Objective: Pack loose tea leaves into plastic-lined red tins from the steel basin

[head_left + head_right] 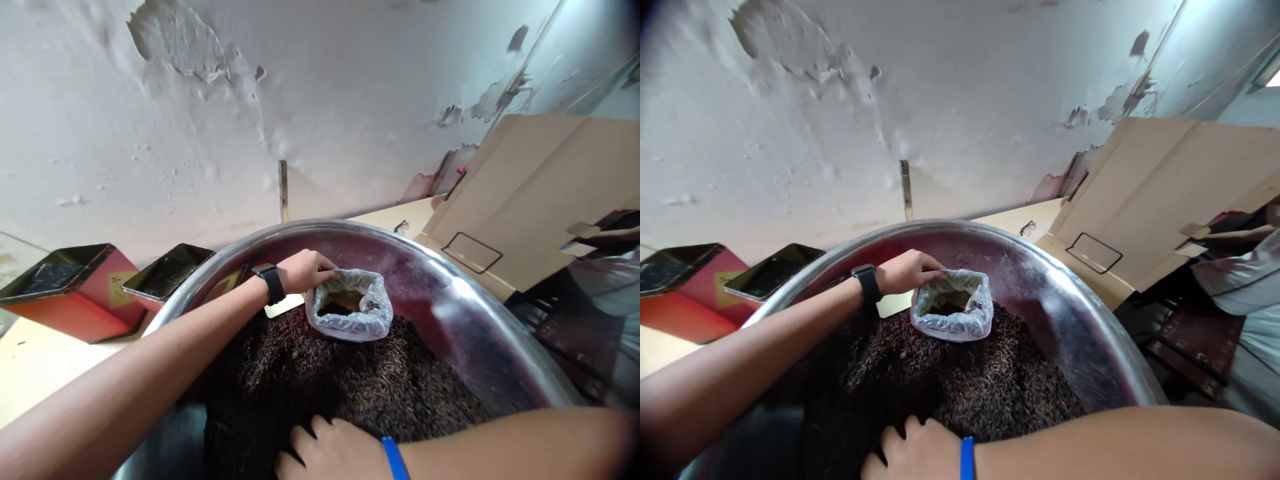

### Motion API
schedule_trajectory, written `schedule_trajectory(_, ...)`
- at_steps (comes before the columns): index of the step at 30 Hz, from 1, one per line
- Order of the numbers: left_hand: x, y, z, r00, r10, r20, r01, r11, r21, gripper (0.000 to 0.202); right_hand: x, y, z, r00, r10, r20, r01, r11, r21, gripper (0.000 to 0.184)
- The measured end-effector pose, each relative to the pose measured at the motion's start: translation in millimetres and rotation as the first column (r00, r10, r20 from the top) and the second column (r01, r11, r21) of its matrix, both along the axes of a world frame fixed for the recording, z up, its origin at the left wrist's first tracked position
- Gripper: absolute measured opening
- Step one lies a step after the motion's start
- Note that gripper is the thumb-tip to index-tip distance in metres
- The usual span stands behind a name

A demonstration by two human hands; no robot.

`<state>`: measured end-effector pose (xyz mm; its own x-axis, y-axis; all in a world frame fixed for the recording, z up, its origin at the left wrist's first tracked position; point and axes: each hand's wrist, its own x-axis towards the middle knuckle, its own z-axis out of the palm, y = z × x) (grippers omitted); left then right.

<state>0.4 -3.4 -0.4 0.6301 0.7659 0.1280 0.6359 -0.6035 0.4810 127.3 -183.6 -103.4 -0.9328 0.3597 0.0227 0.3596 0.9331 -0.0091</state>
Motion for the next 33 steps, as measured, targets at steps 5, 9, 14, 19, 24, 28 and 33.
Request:
schedule_trajectory(5, 0.6, -0.9, -0.6, 1.000, 0.016, 0.010, -0.017, 1.000, 0.023, 0.031, 10.9, 10.6, 25.1, 0.993, 0.111, 0.048, -0.107, 0.991, -0.080, 0.014)
schedule_trajectory(9, 0.5, -2.8, 1.0, 1.000, -0.003, 0.004, 0.003, 1.000, 0.018, 0.031, 15.3, 24.5, 68.8, 0.998, 0.062, -0.023, -0.063, 0.994, -0.091, 0.023)
schedule_trajectory(14, 1.2, -6.5, 8.6, 0.998, -0.066, -0.026, 0.065, 0.998, -0.008, 0.033, 26.0, 46.3, 122.8, 0.970, -0.169, -0.176, 0.142, 0.978, -0.156, 0.028)
schedule_trajectory(19, 1.6, -9.1, 13.6, 0.995, -0.098, -0.035, 0.096, 0.993, -0.062, 0.027, 43.4, 79.2, 140.1, 0.886, -0.340, -0.315, 0.327, 0.940, -0.097, 0.028)
schedule_trajectory(24, -0.3, -6.9, 9.2, 0.996, -0.069, -0.056, 0.069, 0.998, 0.000, 0.025, 55.2, 106.1, 136.0, 0.850, -0.398, -0.344, 0.409, 0.911, -0.044, 0.040)
schedule_trajectory(28, 0.0, -7.0, 8.4, 0.997, -0.043, -0.069, 0.045, 0.999, 0.028, 0.035, 57.0, 104.2, 141.4, 0.800, -0.388, -0.458, 0.412, 0.910, -0.052, 0.034)
schedule_trajectory(33, 1.0, -7.8, 10.1, 0.996, -0.031, -0.084, 0.031, 1.000, -0.003, 0.034, 57.6, 101.2, 148.5, 0.790, -0.337, -0.511, 0.351, 0.933, -0.073, 0.021)
